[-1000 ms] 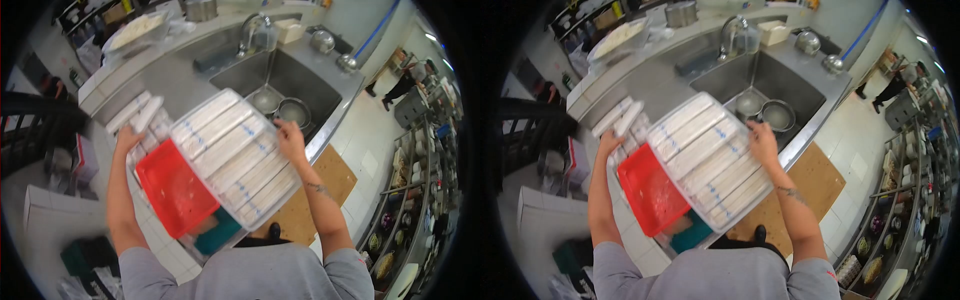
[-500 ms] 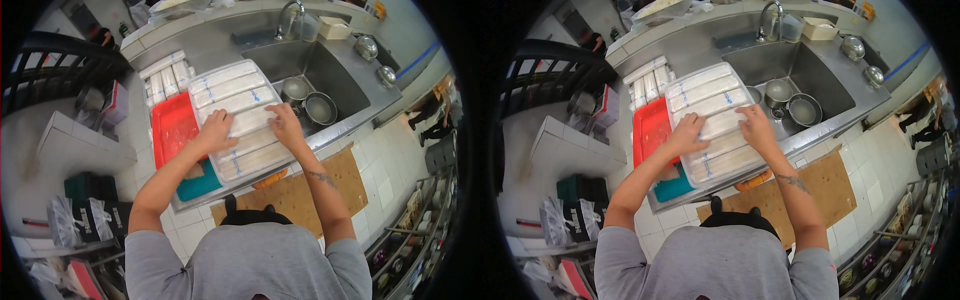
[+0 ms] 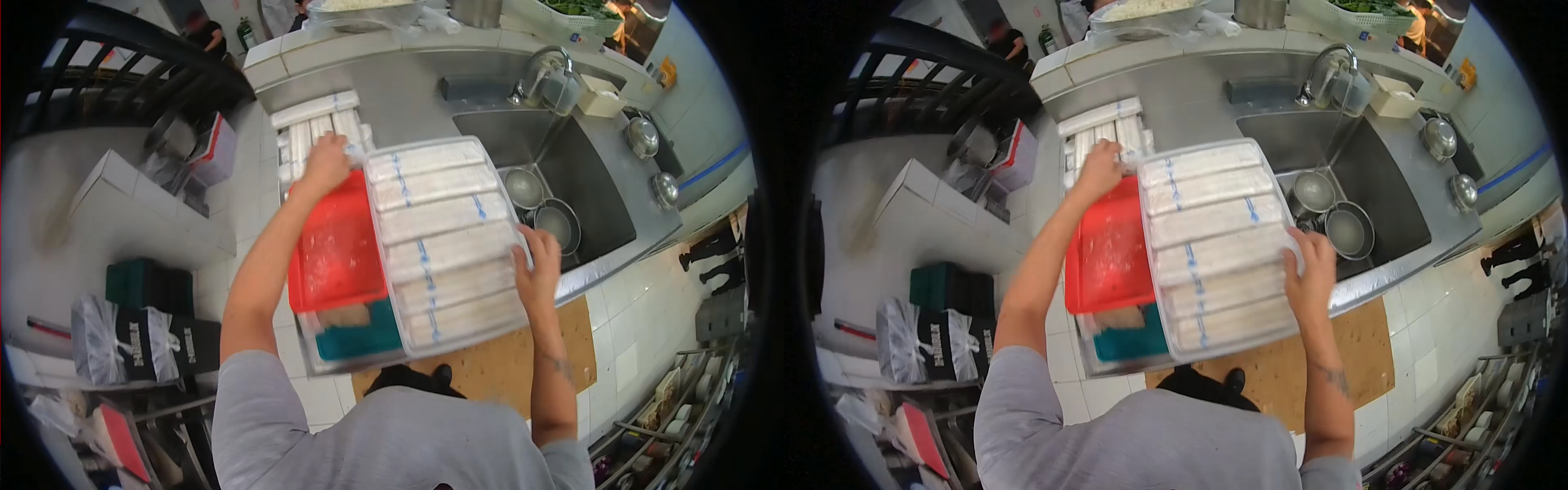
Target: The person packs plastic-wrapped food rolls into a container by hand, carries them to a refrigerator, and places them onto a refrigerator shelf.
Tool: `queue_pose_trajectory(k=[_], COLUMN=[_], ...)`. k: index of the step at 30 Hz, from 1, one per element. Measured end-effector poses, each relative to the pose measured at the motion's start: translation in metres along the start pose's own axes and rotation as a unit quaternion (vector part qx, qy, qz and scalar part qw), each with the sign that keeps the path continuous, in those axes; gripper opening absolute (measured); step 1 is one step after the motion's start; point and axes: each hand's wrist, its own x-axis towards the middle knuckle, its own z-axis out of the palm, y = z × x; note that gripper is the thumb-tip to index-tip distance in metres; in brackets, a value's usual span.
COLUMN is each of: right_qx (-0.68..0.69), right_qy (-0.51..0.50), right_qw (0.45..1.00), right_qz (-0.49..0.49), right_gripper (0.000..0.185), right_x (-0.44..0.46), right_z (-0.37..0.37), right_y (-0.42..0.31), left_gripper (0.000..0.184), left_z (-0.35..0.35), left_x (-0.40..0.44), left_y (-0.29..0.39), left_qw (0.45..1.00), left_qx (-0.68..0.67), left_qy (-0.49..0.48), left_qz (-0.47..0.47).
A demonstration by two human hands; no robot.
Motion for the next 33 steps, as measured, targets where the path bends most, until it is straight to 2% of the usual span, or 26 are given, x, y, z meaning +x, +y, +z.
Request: queue_pose_trajectory(k=[1, 2, 3, 4, 5, 6, 8, 11, 17, 18, 21, 24, 26, 28, 30, 31, 32, 33], right_qx=[-0.089, -0.113, -0.072, -0.033, 0.007, -0.071, -0.066, -0.054, 0.009, 0.028, 0.045, 0.185, 0.255, 0.304, 0.275, 0.263, 0.229, 0.227], right_qy=[0.021, 0.012, -0.013, -0.035, -0.054, -0.044, -0.043, -0.047, -0.024, -0.015, -0.026, 0.019, 0.031, 0.030, 0.073, 0.092, 0.045, 0.004], right_qw=[0.996, 0.989, 0.988, 0.983, 0.975, 0.980, 0.975, 0.968, 0.968, 0.968, 0.961, 0.930, 0.901, 0.873, 0.918, 0.932, 0.952, 0.965], right_qz=[0.008, 0.100, 0.135, 0.176, 0.217, 0.182, 0.209, 0.241, 0.251, 0.249, 0.272, 0.316, 0.350, 0.380, 0.275, 0.233, 0.199, 0.132], right_gripper=[0.033, 0.030, 0.029, 0.028, 0.027, 0.024, 0.024, 0.024, 0.023, 0.023, 0.021, 0.020, 0.020, 0.020, 0.021, 0.021, 0.025, 0.027], right_x=[0.000, -0.010, -0.014, -0.017, -0.020, -0.016, -0.015, -0.011, -0.015, -0.016, -0.014, -0.016, -0.012, -0.015, -0.011, -0.020, -0.022, -0.018], right_z=[-0.008, 0.000, 0.007, 0.010, 0.008, 0.008, 0.009, 0.008, 0.010, 0.009, 0.005, 0.008, 0.005, 0.001, -0.005, -0.010, -0.021, -0.027], right_y=[-0.002, 0.006, 0.013, 0.022, 0.029, 0.017, 0.013, 0.012, 0.020, 0.021, 0.021, 0.030, 0.035, 0.036, 0.033, 0.029, 0.023, 0.020], left_gripper=[0.029, 0.028, 0.030, 0.030, 0.038, 0.048, 0.057, 0.059, 0.064, 0.069, 0.066, 0.065, 0.063, 0.063, 0.063, 0.064, 0.064, 0.064], left_z=[0.011, 0.038, 0.039, 0.061, 0.047, 0.060, 0.066, 0.060, 0.038, 0.034, 0.044, 0.015, -0.023, -0.064, -0.071, -0.077, -0.076, -0.068], left_x=[0.020, 0.043, 0.059, 0.074, 0.090, 0.106, 0.109, 0.129, 0.115, 0.110, 0.087, 0.059, 0.038, 0.003, -0.037, -0.054, -0.074, -0.091], left_y=[-0.036, -0.091, -0.111, -0.146, -0.139, -0.163, -0.168, -0.155, -0.170, -0.162, -0.164, -0.112, -0.045, 0.037, 0.092, 0.128, 0.157, 0.181], left_qw=[0.997, 0.990, 0.988, 0.983, 0.984, 0.982, 0.974, 0.952, 0.957, 0.960, 0.985, 0.988, 0.984, 0.986, 0.985, 0.980, 0.972, 0.966], left_qx=[0.067, 0.136, 0.148, 0.174, 0.157, 0.145, 0.183, 0.226, 0.097, 0.106, 0.008, -0.033, -0.071, -0.105, -0.098, -0.087, -0.099, -0.087], left_qy=[0.005, 0.024, 0.019, 0.064, -0.038, -0.073, -0.076, -0.124, -0.212, -0.209, -0.136, -0.119, -0.136, -0.121, -0.059, -0.104, -0.118, -0.186], left_qz=[-0.035, -0.010, -0.034, -0.010, -0.074, -0.100, -0.113, -0.162, -0.173, -0.155, -0.103, -0.093, -0.094, -0.042, 0.131, 0.149, 0.176, 0.158])
